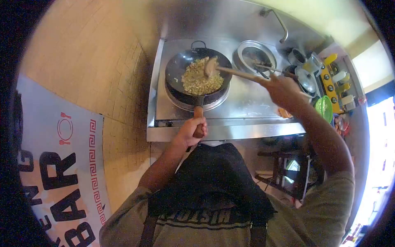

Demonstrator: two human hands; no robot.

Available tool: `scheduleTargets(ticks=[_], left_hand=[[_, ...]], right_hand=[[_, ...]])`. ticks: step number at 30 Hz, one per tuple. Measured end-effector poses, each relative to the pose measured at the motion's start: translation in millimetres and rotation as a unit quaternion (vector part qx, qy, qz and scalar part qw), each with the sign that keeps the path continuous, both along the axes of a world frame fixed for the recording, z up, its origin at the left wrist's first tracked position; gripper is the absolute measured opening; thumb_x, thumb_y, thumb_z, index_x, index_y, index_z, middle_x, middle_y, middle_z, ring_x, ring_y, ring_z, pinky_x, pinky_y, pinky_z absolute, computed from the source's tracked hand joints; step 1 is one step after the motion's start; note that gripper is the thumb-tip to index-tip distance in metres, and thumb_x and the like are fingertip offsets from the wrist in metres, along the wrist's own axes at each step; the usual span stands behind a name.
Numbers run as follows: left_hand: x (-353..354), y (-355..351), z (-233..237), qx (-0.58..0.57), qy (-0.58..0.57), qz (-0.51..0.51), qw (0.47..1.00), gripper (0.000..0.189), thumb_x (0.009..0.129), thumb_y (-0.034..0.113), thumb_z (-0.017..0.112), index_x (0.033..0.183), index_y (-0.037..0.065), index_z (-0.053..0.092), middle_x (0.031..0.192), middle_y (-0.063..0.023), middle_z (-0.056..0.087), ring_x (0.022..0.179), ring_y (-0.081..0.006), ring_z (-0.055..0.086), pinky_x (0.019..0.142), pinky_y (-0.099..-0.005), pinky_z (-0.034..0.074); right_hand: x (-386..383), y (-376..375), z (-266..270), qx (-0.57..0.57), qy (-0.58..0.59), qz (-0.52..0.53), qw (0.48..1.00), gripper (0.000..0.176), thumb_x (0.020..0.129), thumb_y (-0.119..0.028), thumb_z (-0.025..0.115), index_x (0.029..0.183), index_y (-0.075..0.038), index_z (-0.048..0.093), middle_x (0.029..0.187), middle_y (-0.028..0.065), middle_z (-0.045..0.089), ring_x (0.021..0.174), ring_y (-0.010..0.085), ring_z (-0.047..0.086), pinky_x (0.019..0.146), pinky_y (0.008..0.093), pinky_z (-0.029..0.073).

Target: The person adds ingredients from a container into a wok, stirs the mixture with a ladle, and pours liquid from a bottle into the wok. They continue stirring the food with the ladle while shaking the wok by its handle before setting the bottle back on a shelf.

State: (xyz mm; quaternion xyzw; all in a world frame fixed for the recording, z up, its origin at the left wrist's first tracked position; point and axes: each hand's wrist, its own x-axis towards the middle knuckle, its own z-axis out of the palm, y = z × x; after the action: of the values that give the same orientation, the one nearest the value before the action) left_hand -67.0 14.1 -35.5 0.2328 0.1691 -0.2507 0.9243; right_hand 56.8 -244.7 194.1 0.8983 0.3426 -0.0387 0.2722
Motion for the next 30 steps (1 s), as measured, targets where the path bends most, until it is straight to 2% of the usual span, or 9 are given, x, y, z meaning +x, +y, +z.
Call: scheduleTargets(ticks=[4, 7, 12, 15, 18, 21, 25, 29, 30], left_hand=[[-1.6, -3.4, 0.0, 0.042, 0.026, 0.022, 0.999, 0.012, 0.081, 0.007, 0.06, 0.073, 0.004, 0.051, 0.061, -0.0069, 0.052, 0.054, -0.0196, 0.054, 0.05, -0.0344, 0.048], [-4.7, -4.7, -16.6, 0.022, 0.011, 0.013, 1.0, 0.01, 0.082, 0.008, 0.06, 0.083, 0.006, 0.05, 0.066, -0.0056, 0.051, 0.055, -0.0183, 0.053, 0.051, -0.0351, 0.047], [-4.7, 8.0, -47.6, 0.033, -0.014, 0.01, 0.999, 0.017, 0.083, 0.007, 0.06, 0.096, 0.007, 0.048, 0.074, -0.0045, 0.052, 0.057, -0.017, 0.054, 0.053, -0.0353, 0.048], [-4.0, 0.2, -44.5, 0.053, -0.017, 0.04, 0.998, 0.015, 0.083, 0.007, 0.06, 0.088, 0.005, 0.046, 0.064, -0.0058, 0.05, 0.054, -0.0185, 0.054, 0.049, -0.0354, 0.048], [-5.0, 5.1, -58.4, 0.071, -0.027, 0.024, 0.997, 0.016, 0.083, 0.009, 0.061, 0.093, 0.005, 0.05, 0.073, -0.0047, 0.053, 0.058, -0.0163, 0.056, 0.051, -0.0352, 0.049], [-4.1, 4.9, -63.9, 0.063, -0.028, 0.038, 0.997, 0.015, 0.083, 0.01, 0.062, 0.092, 0.005, 0.05, 0.072, -0.0045, 0.053, 0.056, -0.0162, 0.056, 0.051, -0.0352, 0.05], [1.0, 6.8, -61.8, 0.077, -0.009, 0.028, 0.997, 0.015, 0.085, 0.01, 0.06, 0.092, 0.005, 0.048, 0.068, -0.0056, 0.051, 0.053, -0.019, 0.054, 0.048, -0.0359, 0.048], [5.1, 7.6, -73.5, 0.096, -0.019, 0.038, 0.994, 0.016, 0.086, 0.014, 0.062, 0.093, 0.006, 0.05, 0.073, -0.0045, 0.053, 0.054, -0.0165, 0.054, 0.049, -0.0343, 0.048], [-1.1, 4.1, -80.9, 0.101, -0.017, 0.023, 0.994, 0.016, 0.086, 0.015, 0.062, 0.094, 0.007, 0.051, 0.075, -0.0038, 0.053, 0.055, -0.0154, 0.054, 0.05, -0.0336, 0.048]], right_hand=[[-11.8, -6.4, 17.9, -0.045, 0.034, -0.008, 0.998, 0.055, 0.087, -0.01, 0.048, 0.139, -0.024, 0.035, 0.094, 0.019, 0.062, 0.074, 0.0268, 0.065, 0.058, 0.0382, 0.054], [-2.9, 2.4, -66.2, 0.036, 0.099, -0.082, 0.991, 0.053, 0.088, -0.012, 0.047, 0.139, -0.019, 0.036, 0.094, 0.0214, 0.061, 0.078, 0.0333, 0.064, 0.067, 0.0433, 0.053], [41.6, -8.1, -178.0, 0.414, 0.118, -0.067, 0.9, 0.047, 0.091, -0.016, 0.045, 0.137, -0.009, 0.038, 0.089, 0.0247, 0.062, 0.081, 0.0415, 0.061, 0.075, 0.0495, 0.049], [42.5, 44.6, -207.7, 0.404, 0.149, -0.264, 0.863, 0.045, 0.09, -0.016, 0.046, 0.135, -0.011, 0.043, 0.095, 0.0268, 0.062, 0.089, 0.0439, 0.06, 0.079, 0.0496, 0.047], [12.7, 76.2, -154.2, 0.483, 0.393, -0.423, 0.658, 0.044, 0.091, -0.02, 0.048, 0.134, -0.011, 0.043, 0.089, 0.0246, 0.064, 0.077, 0.0375, 0.064, 0.071, 0.0467, 0.05], [-9.5, 60.3, -152.8, 0.45, 0.349, -0.341, 0.748, 0.045, 0.092, -0.021, 0.049, 0.136, -0.01, 0.042, 0.068, 0.0136, 0.06, 0.052, 0.0246, 0.057, 0.051, 0.04, 0.05], [4.1, 73.6, -153.6, 0.527, 0.43, -0.38, 0.627, 0.045, 0.093, -0.02, 0.048, 0.138, -0.013, 0.041, 0.056, 0.0014, 0.047, 0.042, 0.0141, 0.046, 0.039, 0.0296, 0.042], [-9.8, 35.6, -131.1, 0.463, 0.429, -0.398, 0.665, 0.047, 0.092, -0.021, 0.048, 0.138, -0.011, 0.041, 0.057, 0.0015, 0.047, 0.043, 0.0125, 0.046, 0.038, 0.029, 0.042], [-12.8, 44.5, -144.8, 0.394, 0.359, -0.372, 0.76, 0.046, 0.091, -0.018, 0.047, 0.136, -0.008, 0.042, 0.061, 0.0109, 0.057, 0.048, 0.0242, 0.056, 0.045, 0.0379, 0.049]])
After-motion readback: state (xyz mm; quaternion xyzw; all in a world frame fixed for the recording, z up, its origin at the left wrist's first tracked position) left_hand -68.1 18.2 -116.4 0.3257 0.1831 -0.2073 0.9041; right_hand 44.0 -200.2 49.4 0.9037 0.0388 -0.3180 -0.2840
